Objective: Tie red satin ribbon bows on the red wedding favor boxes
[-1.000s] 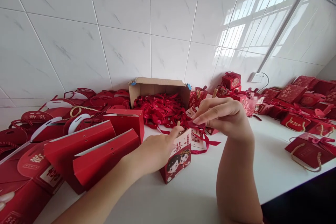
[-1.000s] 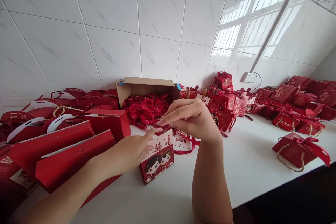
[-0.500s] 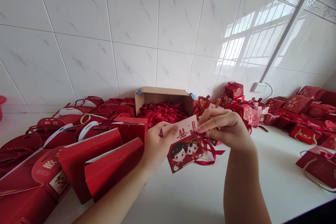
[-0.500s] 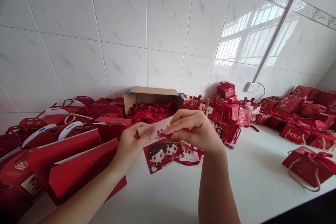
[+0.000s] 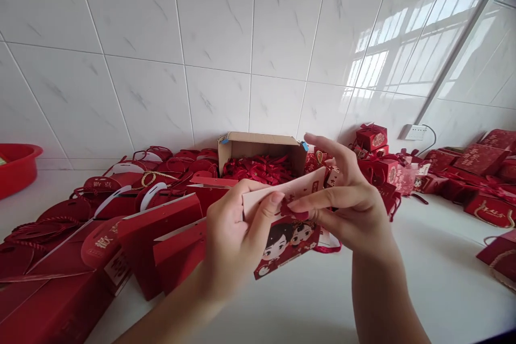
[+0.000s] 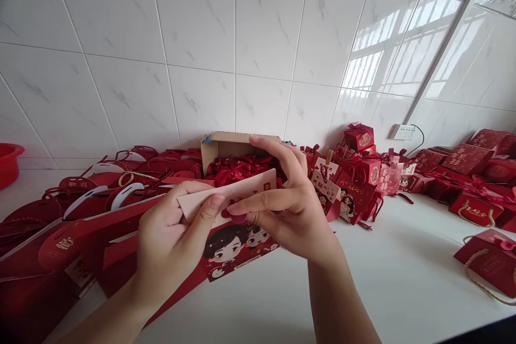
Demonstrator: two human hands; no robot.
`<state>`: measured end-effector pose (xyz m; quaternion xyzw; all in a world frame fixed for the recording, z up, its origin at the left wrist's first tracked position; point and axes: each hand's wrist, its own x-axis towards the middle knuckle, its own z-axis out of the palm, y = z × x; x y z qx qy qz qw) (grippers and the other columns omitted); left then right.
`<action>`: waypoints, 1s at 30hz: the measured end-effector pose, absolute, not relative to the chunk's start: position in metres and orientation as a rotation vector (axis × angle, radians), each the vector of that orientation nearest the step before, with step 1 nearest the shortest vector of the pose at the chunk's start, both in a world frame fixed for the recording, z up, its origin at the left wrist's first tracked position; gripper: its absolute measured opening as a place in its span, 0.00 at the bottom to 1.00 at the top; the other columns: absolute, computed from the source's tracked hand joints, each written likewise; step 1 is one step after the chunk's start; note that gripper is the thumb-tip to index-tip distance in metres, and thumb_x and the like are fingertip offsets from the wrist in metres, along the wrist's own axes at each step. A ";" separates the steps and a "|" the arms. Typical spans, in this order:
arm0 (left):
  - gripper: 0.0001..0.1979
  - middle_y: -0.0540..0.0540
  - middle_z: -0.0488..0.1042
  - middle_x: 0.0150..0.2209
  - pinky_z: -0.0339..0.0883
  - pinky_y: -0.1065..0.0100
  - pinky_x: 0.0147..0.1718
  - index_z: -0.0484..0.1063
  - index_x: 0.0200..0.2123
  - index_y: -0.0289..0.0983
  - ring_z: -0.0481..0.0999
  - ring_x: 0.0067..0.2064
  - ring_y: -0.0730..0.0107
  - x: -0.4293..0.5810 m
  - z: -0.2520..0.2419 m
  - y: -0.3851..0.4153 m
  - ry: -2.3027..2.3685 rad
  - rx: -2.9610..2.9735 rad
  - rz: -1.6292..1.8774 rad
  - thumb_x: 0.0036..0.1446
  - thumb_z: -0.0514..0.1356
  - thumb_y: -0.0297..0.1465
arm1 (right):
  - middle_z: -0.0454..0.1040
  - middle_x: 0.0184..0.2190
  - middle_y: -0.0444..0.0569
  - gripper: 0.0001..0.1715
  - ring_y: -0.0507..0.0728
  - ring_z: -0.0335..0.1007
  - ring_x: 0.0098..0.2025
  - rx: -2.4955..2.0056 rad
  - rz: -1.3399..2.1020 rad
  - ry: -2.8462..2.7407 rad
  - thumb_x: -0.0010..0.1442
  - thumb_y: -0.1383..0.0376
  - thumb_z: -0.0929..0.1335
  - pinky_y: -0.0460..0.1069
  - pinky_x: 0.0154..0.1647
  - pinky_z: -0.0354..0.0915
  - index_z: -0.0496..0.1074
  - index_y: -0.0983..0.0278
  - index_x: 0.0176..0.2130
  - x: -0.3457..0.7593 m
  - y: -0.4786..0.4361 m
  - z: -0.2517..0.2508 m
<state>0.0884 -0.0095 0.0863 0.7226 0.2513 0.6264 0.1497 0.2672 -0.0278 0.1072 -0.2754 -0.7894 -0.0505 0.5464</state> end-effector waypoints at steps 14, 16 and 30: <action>0.01 0.50 0.76 0.30 0.70 0.71 0.34 0.71 0.35 0.38 0.76 0.32 0.70 0.084 0.084 -0.011 0.652 2.211 1.789 0.60 0.59 0.27 | 0.58 0.63 0.40 0.06 0.66 0.50 0.66 -0.524 0.080 -1.871 0.55 0.64 0.72 0.63 0.63 0.56 0.80 0.51 0.35 0.265 -0.020 0.105; 0.01 0.49 0.76 0.30 0.70 0.70 0.34 0.71 0.36 0.38 0.76 0.32 0.69 0.084 0.084 -0.011 0.632 2.199 1.777 0.60 0.59 0.27 | 0.61 0.62 0.40 0.07 0.65 0.50 0.66 -0.508 0.083 -1.873 0.55 0.64 0.72 0.62 0.62 0.57 0.80 0.51 0.35 0.265 -0.020 0.106; 0.03 0.49 0.75 0.31 0.67 0.71 0.36 0.71 0.37 0.35 0.75 0.33 0.72 0.084 0.081 -0.010 0.444 2.272 1.826 0.60 0.59 0.24 | 0.72 0.51 0.46 0.10 0.65 0.60 0.61 -0.441 0.106 -1.795 0.53 0.69 0.73 0.58 0.51 0.69 0.79 0.54 0.35 0.263 -0.019 0.103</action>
